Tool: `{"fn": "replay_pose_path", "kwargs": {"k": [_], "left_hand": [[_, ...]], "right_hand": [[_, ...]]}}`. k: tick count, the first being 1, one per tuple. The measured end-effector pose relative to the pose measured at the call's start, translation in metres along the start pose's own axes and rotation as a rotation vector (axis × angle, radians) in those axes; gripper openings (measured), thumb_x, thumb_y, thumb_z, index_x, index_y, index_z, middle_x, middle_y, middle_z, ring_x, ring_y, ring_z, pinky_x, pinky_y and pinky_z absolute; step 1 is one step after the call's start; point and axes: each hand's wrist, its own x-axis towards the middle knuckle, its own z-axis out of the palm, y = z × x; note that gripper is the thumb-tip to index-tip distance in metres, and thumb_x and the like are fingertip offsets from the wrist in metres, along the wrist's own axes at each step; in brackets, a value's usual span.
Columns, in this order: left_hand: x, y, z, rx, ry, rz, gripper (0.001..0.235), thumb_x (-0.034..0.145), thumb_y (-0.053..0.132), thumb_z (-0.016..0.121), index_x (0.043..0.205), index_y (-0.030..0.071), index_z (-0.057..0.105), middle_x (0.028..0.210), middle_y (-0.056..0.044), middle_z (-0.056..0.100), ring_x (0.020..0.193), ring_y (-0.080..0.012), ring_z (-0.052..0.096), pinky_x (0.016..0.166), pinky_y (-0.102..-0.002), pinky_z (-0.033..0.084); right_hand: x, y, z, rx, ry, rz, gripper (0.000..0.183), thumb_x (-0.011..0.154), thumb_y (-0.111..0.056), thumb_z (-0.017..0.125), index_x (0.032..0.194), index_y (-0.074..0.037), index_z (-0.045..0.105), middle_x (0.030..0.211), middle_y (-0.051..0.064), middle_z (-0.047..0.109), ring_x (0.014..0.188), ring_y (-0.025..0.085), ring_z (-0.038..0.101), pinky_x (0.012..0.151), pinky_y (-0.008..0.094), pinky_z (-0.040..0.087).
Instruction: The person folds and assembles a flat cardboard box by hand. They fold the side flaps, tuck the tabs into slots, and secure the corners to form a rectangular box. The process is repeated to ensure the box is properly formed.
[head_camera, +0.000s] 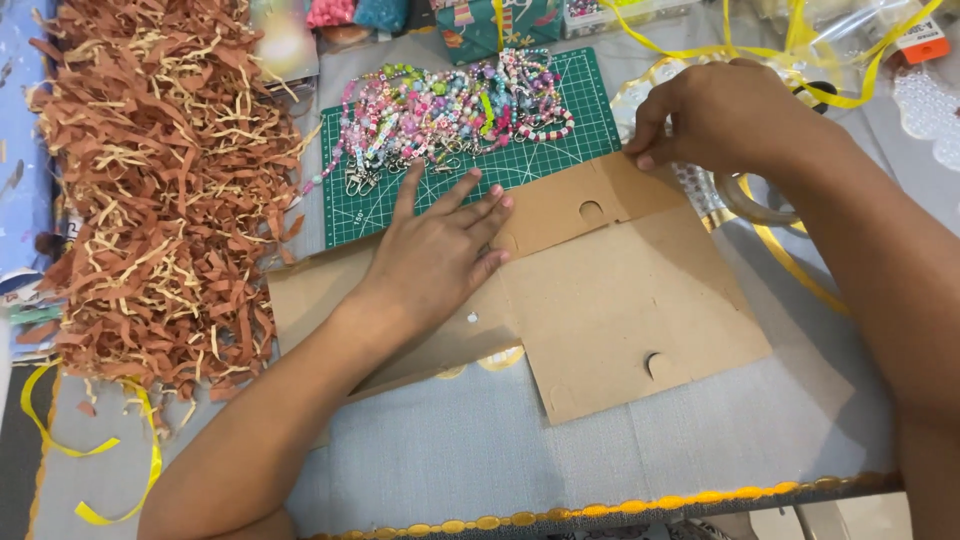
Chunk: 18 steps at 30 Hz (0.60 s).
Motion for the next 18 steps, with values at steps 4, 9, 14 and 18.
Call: {"fn": "replay_pose_path", "kwargs": {"k": [4,9,14,18], "left_hand": [[-0.002,0.001,-0.003,-0.025,0.03,0.009,0.064,0.119,0.051,0.053,0.172,0.016,0.057,0.17,-0.004,0.066,0.171,-0.0326,0.041,0.136,-0.077,0.009],[0.0,-0.003,-0.005,-0.112,0.038,0.019,0.062,0.117,0.048,0.061,0.17,0.016,0.06,0.17,-0.006,0.066,0.17,-0.0354,0.042,0.134,-0.077,0.012],[-0.001,-0.019,-0.057,-0.222,0.051,-0.042,0.059,0.114,0.049,0.065,0.165,0.019,0.065,0.157,-0.007,0.076,0.155,-0.0368,0.059,0.125,-0.074,0.022],[-0.022,-0.041,-0.113,-0.238,0.08,-0.067,0.062,0.113,0.041,0.075,0.167,0.01,0.068,0.142,-0.026,0.081,0.127,-0.0475,0.075,0.099,-0.059,0.053]], "right_hand": [[0.003,0.004,0.006,-0.035,-0.006,0.033,0.02,0.093,-0.051,0.092,0.111,-0.043,0.096,0.106,-0.014,0.091,0.109,0.023,0.08,0.105,0.044,0.049],[0.002,0.001,0.014,0.013,0.002,-0.139,0.024,0.099,-0.026,0.082,0.123,-0.025,0.081,0.132,-0.001,0.074,0.124,0.027,0.071,0.11,0.052,0.041],[0.0,-0.008,0.016,0.048,0.004,-0.183,0.034,0.098,-0.01,0.061,0.127,-0.02,0.076,0.128,0.005,0.075,0.128,0.032,0.068,0.11,0.054,0.043],[-0.013,-0.033,-0.001,0.163,0.003,-0.126,0.04,0.115,-0.056,0.063,0.13,-0.02,0.07,0.134,0.007,0.076,0.131,0.032,0.066,0.119,0.057,0.036]]}}
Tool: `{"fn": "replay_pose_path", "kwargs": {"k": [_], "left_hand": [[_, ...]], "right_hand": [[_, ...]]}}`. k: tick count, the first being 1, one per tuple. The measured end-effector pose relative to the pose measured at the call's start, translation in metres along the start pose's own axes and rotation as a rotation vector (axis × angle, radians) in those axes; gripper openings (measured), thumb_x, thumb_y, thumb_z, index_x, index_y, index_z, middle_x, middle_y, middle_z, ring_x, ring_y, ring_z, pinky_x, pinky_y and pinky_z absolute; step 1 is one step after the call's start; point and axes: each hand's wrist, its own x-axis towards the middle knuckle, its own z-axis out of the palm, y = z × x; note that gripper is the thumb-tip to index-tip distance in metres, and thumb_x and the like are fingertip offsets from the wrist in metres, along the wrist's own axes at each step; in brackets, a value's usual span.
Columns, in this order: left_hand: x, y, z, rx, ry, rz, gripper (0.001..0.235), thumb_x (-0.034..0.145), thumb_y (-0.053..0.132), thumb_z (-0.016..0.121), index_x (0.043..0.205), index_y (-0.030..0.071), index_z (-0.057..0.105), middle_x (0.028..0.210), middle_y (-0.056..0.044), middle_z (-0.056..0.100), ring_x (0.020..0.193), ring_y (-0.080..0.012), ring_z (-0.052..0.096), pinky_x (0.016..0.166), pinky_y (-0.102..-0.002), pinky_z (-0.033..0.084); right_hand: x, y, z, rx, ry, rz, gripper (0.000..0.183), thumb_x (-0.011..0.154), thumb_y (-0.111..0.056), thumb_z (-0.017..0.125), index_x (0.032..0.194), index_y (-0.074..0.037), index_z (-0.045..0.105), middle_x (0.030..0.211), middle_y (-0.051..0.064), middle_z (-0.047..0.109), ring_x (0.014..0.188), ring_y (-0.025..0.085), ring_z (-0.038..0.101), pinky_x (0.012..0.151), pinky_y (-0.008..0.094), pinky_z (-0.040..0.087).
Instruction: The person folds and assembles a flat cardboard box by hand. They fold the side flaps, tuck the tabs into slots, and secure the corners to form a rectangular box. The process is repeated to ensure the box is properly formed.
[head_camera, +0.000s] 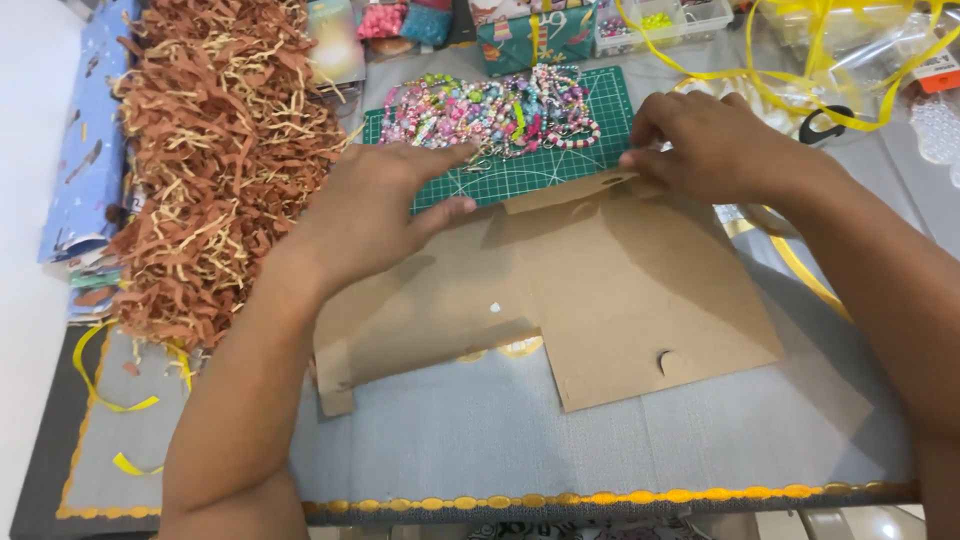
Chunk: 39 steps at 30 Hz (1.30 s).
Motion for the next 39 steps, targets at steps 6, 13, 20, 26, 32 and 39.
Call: {"fn": "replay_pose_path", "kwargs": {"k": [6,13,20,26,32,39], "left_hand": [[-0.018,-0.014,-0.023,0.149,-0.395,-0.474,0.085,0.094,0.06,0.091,0.166,0.019,0.068,0.141,-0.007,0.083,0.131,-0.0365,0.076,0.098,-0.061,0.061],[-0.042,-0.044,0.047,0.301,-0.135,-0.193,0.024,0.099,0.037,0.079,0.092,0.014,0.078,0.089,-0.014,0.081,0.094,-0.0496,0.077,0.076,-0.069,0.058],[-0.08,0.019,0.018,-0.071,-0.052,-0.191,0.024,0.099,0.024,0.067,0.083,0.01,0.055,0.085,-0.01,0.066,0.085,-0.0371,0.067,0.067,-0.059,0.045],[-0.1,0.062,0.021,-0.46,-0.027,-0.433,0.049,0.091,0.017,0.072,0.136,0.014,0.052,0.087,0.0,0.065,0.065,-0.0175,0.07,0.064,-0.038,0.047],[-0.117,0.091,0.044,-0.631,0.047,-0.504,0.102,0.099,0.014,0.078,0.175,0.012,0.01,0.103,-0.007,0.06,0.061,-0.0182,0.07,0.07,-0.034,0.058],[-0.13,0.081,0.05,0.322,0.248,-0.253,0.068,0.105,0.05,0.085,0.157,0.013,0.061,0.121,-0.008,0.063,0.108,-0.0344,0.068,0.103,-0.053,0.058]], "right_hand": [[-0.034,-0.032,-0.024,-0.066,-0.019,-0.275,0.102,0.064,-0.084,0.091,0.151,-0.036,0.07,0.147,-0.001,0.068,0.151,0.028,0.052,0.125,0.056,0.029],[-0.022,-0.011,0.013,-0.456,0.556,-0.44,0.01,0.106,-0.034,0.082,0.109,-0.039,0.09,0.123,-0.006,0.076,0.115,0.029,0.069,0.092,0.046,0.048],[-0.016,-0.053,-0.018,-0.668,0.807,-0.275,0.012,0.121,-0.051,0.075,0.117,-0.048,0.086,0.094,-0.011,0.082,0.088,0.024,0.084,0.061,0.041,0.052],[0.041,-0.12,-0.01,-0.576,0.934,-0.42,0.014,0.109,-0.044,0.077,0.1,-0.033,0.077,0.086,-0.005,0.077,0.081,0.026,0.08,0.052,0.045,0.047],[0.025,-0.193,-0.011,-0.345,0.929,-0.79,0.05,0.104,-0.018,0.085,0.151,-0.014,0.066,0.107,0.007,0.078,0.098,0.033,0.073,0.091,0.047,0.051],[-0.063,-0.15,0.019,-0.209,0.607,-1.046,0.014,0.114,-0.01,0.072,0.122,-0.013,0.083,0.133,0.006,0.083,0.121,0.028,0.074,0.111,0.051,0.044]]}}
